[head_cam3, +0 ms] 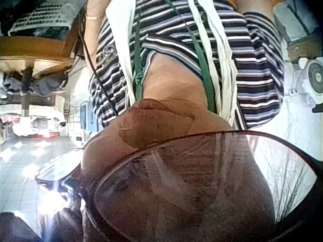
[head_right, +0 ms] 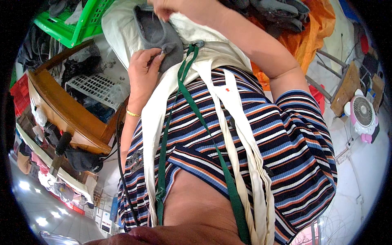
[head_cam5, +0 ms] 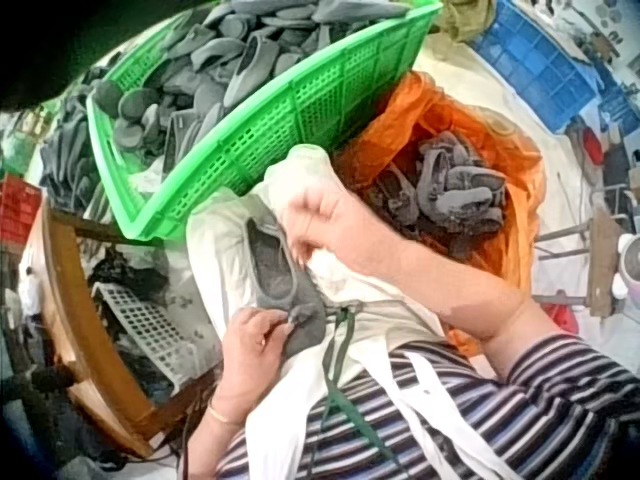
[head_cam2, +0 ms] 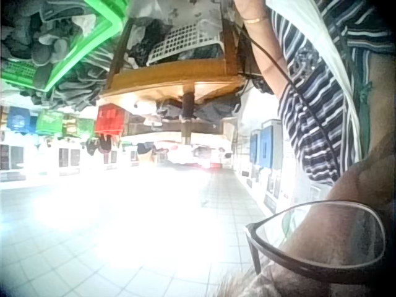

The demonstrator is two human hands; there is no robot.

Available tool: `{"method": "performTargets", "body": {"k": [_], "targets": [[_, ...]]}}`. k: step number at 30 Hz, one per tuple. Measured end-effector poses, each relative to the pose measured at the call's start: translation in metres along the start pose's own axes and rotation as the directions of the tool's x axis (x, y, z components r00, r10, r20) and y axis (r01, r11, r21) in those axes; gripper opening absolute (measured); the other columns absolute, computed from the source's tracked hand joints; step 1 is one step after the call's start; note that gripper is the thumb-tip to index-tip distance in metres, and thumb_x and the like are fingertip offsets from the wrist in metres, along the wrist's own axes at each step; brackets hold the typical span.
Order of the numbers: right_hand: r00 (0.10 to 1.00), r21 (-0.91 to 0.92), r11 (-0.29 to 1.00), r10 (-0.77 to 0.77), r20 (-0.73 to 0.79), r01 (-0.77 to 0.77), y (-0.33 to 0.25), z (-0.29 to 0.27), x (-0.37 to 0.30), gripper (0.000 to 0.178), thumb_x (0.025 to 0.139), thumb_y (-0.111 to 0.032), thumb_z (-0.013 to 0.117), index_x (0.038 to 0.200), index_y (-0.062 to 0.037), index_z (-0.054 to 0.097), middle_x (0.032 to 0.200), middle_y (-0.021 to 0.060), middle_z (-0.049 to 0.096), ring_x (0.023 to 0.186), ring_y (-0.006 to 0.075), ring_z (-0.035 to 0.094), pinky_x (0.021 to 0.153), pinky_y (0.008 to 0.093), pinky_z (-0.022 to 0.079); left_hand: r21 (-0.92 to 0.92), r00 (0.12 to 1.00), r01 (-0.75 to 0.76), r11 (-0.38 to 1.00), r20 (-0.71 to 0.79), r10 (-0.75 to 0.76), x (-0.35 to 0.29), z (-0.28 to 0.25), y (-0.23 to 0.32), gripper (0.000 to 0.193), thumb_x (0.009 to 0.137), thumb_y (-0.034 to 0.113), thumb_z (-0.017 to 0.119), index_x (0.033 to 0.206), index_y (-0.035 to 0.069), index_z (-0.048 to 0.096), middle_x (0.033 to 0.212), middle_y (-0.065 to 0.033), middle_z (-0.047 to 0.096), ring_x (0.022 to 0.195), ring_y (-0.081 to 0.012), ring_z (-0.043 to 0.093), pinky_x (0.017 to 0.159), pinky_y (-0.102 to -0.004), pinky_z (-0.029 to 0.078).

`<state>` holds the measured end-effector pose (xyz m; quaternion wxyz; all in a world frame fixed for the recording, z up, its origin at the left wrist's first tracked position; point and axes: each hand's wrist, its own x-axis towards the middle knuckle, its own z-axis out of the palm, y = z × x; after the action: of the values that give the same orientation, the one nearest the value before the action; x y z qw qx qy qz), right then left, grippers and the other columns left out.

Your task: The person sits on the floor and sews grey slipper uppers using a needle and thread. They pick up individual slippers from a green basket, stitch the edges, and place the finished items into a white sack on their lap.

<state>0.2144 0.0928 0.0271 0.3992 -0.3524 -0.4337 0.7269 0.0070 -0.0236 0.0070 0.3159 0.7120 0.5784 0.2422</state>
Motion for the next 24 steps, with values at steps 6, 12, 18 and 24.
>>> {"method": "performTargets", "body": {"k": [6,12,18,24], "targets": [[0.942,-0.747,0.608,-0.004,0.335,0.268,0.048,-0.002,-0.027,0.016,0.094,-0.023,0.059,0.095,-0.0075,0.062,0.072,0.0113,0.064,0.067,0.0242,0.065,0.063,0.0357,0.050,-0.097,0.991,0.106,0.990,-0.072,-0.113,-0.003,0.004,0.006,0.017,0.080,0.008,0.073,0.096,0.003,0.067,0.086,-0.0123,0.063,0.081,-0.0309,0.060,0.072,-0.0385,0.048],[0.931,-0.823,0.503,0.091,0.355,0.264,0.038,0.002,-0.047,0.013,0.092,-0.016,0.057,0.098,-0.0081,0.066,0.075,0.0146,0.068,0.067,0.0303,0.066,0.064,0.0384,0.051,0.019,0.986,-0.025,1.000,-0.166,0.027,-0.010,0.013,-0.004,0.016,0.079,0.006,0.074,0.093,0.003,0.067,0.087,-0.0115,0.064,0.081,-0.0298,0.060,0.071,-0.0378,0.048],[0.935,-0.837,0.474,0.073,0.347,0.274,0.043,0.000,-0.052,0.013,0.091,-0.015,0.057,0.097,-0.0100,0.068,0.077,0.0145,0.069,0.068,0.0304,0.067,0.066,0.0384,0.053,-0.011,0.976,-0.046,0.999,-0.215,0.043,-0.011,0.018,-0.005,0.015,0.077,0.003,0.075,0.090,0.004,0.067,0.085,-0.0108,0.064,0.079,-0.0283,0.060,0.068,-0.0363,0.048],[0.925,-0.849,0.435,0.083,0.370,0.300,0.041,0.001,-0.052,0.013,0.091,-0.014,0.058,0.096,-0.0099,0.068,0.075,0.0139,0.068,0.067,0.0295,0.067,0.065,0.0384,0.053,-0.005,0.973,-0.054,0.999,-0.225,0.052,-0.011,0.018,-0.005,0.016,0.076,0.003,0.076,0.090,0.004,0.068,0.085,-0.0105,0.064,0.079,-0.0279,0.060,0.068,-0.0362,0.048]]}}
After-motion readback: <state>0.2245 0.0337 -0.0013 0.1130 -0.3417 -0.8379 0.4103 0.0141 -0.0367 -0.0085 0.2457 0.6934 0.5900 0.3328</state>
